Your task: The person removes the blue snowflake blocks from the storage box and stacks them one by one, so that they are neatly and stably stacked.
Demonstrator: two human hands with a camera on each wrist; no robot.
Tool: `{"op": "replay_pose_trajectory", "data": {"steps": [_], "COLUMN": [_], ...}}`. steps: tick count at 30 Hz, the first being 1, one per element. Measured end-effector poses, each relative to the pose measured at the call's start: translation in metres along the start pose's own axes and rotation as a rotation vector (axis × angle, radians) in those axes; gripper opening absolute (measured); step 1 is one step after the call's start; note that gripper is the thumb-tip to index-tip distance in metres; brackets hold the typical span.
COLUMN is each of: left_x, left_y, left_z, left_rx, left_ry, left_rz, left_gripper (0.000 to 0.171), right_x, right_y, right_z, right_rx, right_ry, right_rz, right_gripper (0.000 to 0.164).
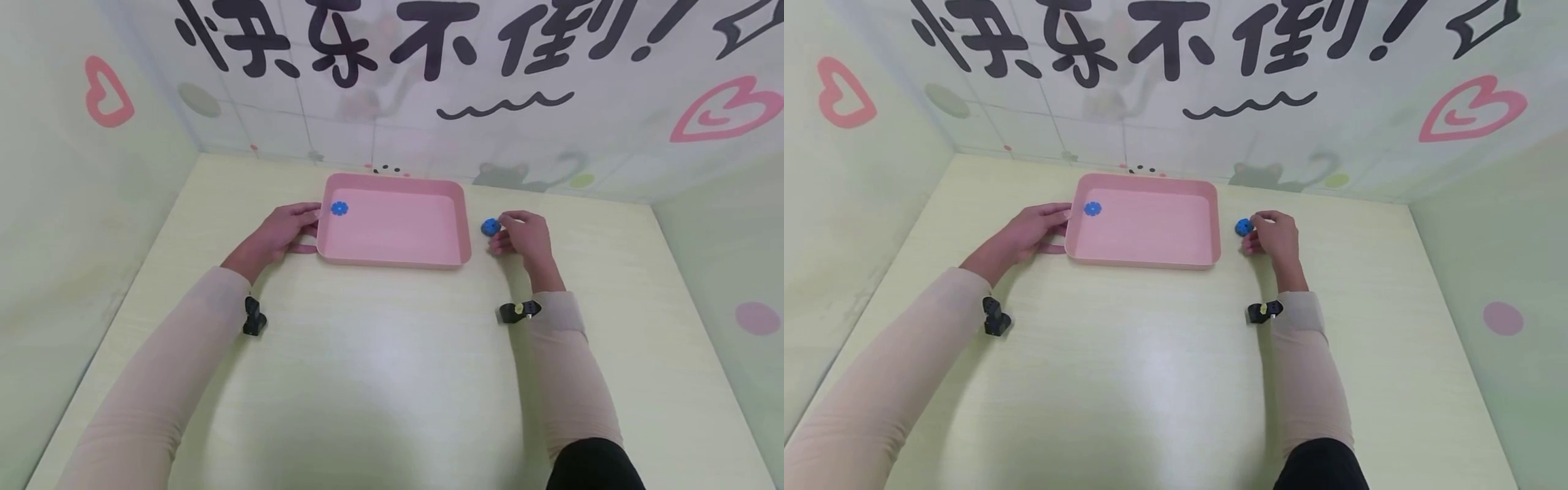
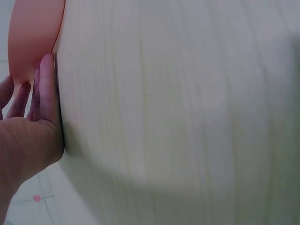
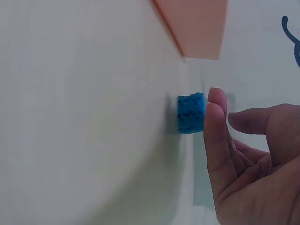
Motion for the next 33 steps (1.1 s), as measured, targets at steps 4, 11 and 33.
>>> {"op": "replay_pose_trajectory", "data": {"steps": [4, 11, 33], "left_x": [0.000, -0.001, -0.001], "left_y": [0.009, 0.002, -0.005], "left_z": [-0.006, -0.001, 0.005], "left_rx": [-0.011, 0.000, 0.015], "left_ry": [-0.009, 0.005, 0.003], "left_rz": [0.014, 0.003, -0.018], "left_gripper": [0.047, 0.046, 0.046], "right_x": [-0.002, 0.009, 0.105], "right_y": [0.000, -0.001, 0.003], "right_z": [0.017, 0.051, 0.101], "right_rx": [-0.034, -0.085, -0.145], "right_ry": [0.009, 0.020, 0.025], "right_rz": [0.002, 0.025, 0.179], "right_gripper": [0.044, 0.043, 0.039]}}
Point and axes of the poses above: each hand's wrist, its own y-axis away from the middle knuckle, its own x-axis out of the palm, z = x × y, the point moved 7 cm from there along -y, towards the middle knuckle, and after that the axes turned 13 degrees about -z, right-handed, at the moved point
